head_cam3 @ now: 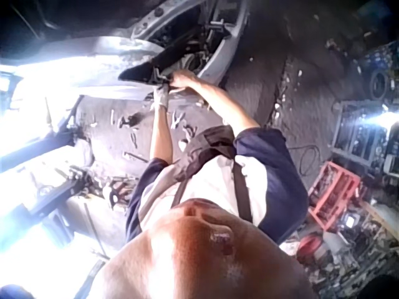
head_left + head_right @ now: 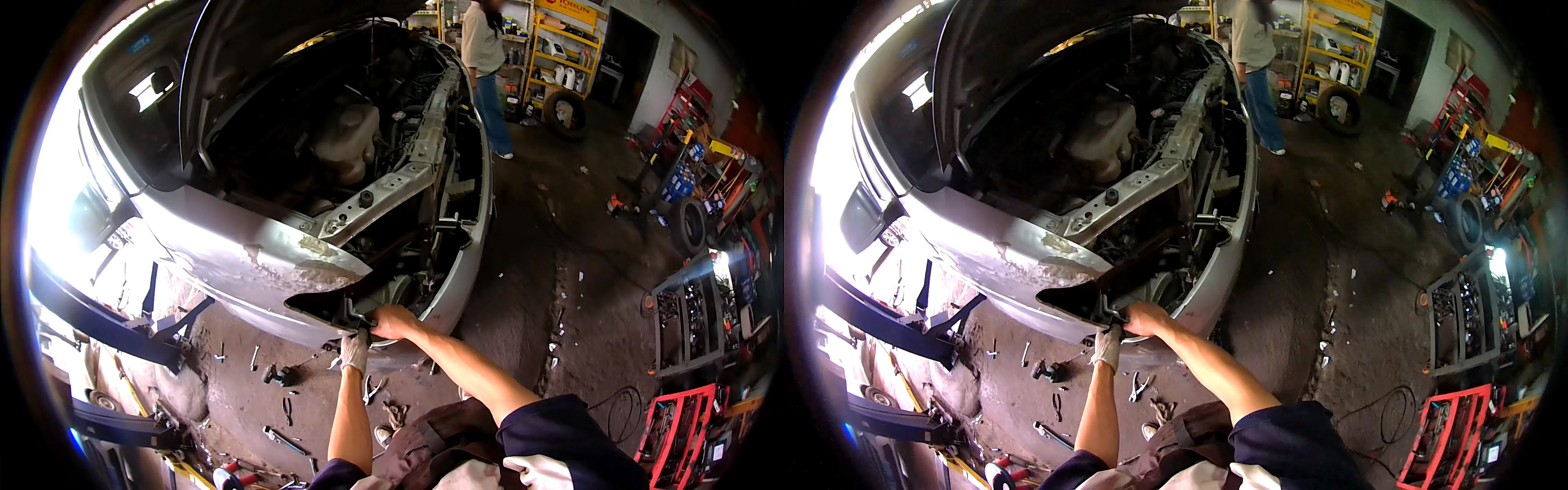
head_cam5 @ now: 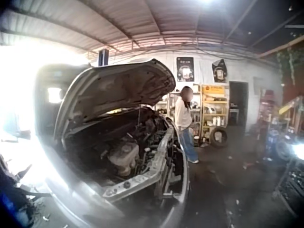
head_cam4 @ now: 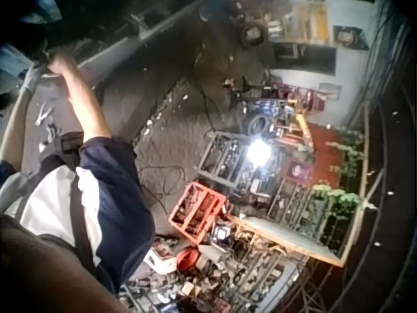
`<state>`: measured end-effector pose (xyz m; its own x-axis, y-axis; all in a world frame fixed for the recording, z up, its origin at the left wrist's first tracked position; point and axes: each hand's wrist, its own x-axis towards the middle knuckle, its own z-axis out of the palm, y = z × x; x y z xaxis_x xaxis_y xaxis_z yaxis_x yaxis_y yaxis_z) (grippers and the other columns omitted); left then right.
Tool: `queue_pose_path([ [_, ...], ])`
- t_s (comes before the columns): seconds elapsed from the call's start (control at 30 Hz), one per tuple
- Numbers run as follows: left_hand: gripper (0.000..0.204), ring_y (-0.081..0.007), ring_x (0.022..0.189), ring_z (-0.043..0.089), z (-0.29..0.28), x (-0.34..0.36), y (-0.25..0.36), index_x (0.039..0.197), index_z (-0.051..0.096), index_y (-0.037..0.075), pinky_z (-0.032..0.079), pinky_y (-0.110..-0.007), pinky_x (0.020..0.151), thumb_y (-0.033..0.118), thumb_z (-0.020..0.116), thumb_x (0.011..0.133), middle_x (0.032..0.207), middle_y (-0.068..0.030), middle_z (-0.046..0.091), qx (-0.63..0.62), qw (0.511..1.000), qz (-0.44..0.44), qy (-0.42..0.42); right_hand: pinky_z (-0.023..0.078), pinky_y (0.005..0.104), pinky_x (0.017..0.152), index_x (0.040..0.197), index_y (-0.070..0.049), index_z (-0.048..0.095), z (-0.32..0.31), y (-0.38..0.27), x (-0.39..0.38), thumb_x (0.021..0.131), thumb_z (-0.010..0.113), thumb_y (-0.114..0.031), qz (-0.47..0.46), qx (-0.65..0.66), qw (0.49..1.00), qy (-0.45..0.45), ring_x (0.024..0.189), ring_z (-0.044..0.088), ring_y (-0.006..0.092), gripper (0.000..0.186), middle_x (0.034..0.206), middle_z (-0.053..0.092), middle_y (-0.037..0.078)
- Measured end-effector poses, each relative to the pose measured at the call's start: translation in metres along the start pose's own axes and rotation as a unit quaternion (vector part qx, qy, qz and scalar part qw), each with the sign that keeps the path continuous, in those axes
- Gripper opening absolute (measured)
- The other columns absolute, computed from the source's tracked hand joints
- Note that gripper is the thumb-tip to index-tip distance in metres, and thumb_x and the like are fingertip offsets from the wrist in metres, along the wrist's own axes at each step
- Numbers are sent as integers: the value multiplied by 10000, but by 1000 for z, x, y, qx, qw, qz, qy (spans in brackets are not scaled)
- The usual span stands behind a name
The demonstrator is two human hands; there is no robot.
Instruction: The person works on the front bumper of a silver car in a garage, using a wrench to loosen and tighten bolts on the bumper cover. They repeatedly adjust the bumper's position and fasten it to the vehicle's frame.
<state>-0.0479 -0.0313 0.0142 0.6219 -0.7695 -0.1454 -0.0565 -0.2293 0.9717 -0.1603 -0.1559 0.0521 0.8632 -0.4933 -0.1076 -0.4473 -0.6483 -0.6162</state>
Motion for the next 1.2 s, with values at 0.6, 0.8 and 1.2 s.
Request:
queue_pose_path([
  [0.6, 287, -166, 664, 574, 11, -1, -2, 854, 683, -51, 449, -338, 629, 234, 658, 837, 740, -80, 676, -17, 996, -37, 80, 524, 488, 750, 1002, -94, 687, -2, -1, 0, 749, 617, -344, 41, -12, 999, -26, 872, 649, 414, 363, 938, 682, 200],
  [0.8, 322, -205, 870, 638, -41, 8, -32, 1008, 694, -6, 470, -326, 785, 276, 559, 936, 895, -91, 711, 68, 997, -25, -19, 525, 461, 772, 1085, -71, 680, -19, -30, 0, 746, 680, -496, -19, -53, 998, -38, 891, 654, 406, 544, 954, 678, 231],
  [1.2, 273, -151, 628, 537, -175, -222, -247, 792, 629, -22, 445, -328, 585, 223, 546, 877, 695, -68, 628, -167, 923, -265, 224, 333, 266, 414, 744, -94, 592, 105, 30, -258, 889, 570, -84, 349, 626, 583, 384, 456, 426, 134, 147, 566, 460, 17],
])
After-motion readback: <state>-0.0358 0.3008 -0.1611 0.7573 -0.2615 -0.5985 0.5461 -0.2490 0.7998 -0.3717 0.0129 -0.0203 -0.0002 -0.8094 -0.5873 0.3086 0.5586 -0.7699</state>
